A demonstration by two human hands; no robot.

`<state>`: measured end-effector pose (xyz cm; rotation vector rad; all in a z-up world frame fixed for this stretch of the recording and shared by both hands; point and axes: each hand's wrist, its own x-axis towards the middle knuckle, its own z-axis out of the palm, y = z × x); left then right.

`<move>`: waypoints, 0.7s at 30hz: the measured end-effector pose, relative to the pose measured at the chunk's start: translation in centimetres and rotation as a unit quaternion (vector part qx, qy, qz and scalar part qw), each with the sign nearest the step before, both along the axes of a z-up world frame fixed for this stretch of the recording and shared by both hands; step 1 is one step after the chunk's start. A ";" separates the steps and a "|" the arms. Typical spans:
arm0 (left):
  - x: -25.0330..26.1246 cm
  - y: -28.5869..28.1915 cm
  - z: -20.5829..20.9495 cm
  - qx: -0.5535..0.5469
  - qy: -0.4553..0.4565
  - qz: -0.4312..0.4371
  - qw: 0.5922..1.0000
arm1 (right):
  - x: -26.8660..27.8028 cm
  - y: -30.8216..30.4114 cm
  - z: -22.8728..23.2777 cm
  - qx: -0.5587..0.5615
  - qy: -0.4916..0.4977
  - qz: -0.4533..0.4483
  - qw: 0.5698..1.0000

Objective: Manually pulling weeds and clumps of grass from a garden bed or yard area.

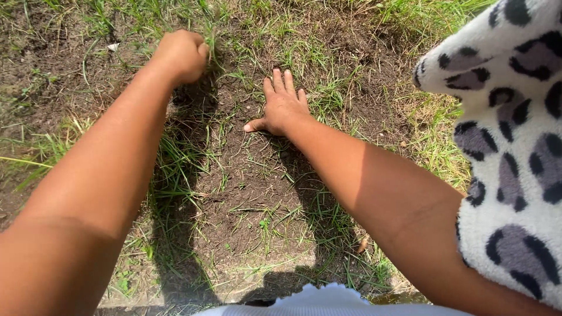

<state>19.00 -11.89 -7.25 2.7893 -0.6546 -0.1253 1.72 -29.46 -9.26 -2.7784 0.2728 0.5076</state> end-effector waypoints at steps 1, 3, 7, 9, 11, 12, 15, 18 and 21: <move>-0.6 -1.7 -0.2 -0.010 -0.008 -0.047 0.999 | -0.1 -0.6 -0.3 -0.005 0.002 -0.003 1.000; 2.1 -3.9 -2.2 -0.049 -0.043 -0.074 0.995 | -0.2 -0.7 0.4 -0.007 -0.002 0.000 1.000; 5.6 -7.2 -3.4 0.008 -0.140 -0.033 0.990 | -0.5 -0.7 0.5 -0.003 -0.003 0.002 1.000; 11.6 -6.2 -6.3 0.053 -0.216 -0.027 0.975 | 0.4 -0.9 -0.3 -0.010 -0.005 0.003 1.000; 14.4 -5.6 -8.4 0.100 -0.287 -0.017 0.953 | 0.4 -0.9 -0.9 -0.012 -0.004 0.006 1.000; 14.1 -5.4 -8.5 0.169 -0.332 -0.037 0.927 | 0.0 -1.0 -0.8 -0.007 -0.005 0.005 1.000; 14.2 -4.6 -6.9 0.282 -0.365 -0.064 0.885 | 0.0 -1.0 0.0 -0.005 -0.010 0.007 1.000; 13.6 -4.1 -6.9 0.308 -0.297 -0.067 0.901 | -0.3 -0.5 -0.2 -0.001 -0.004 0.007 1.000; 11.5 -5.9 -5.1 0.212 -0.209 -0.055 0.953 | -0.2 -1.0 0.0 -0.002 -0.012 0.005 1.000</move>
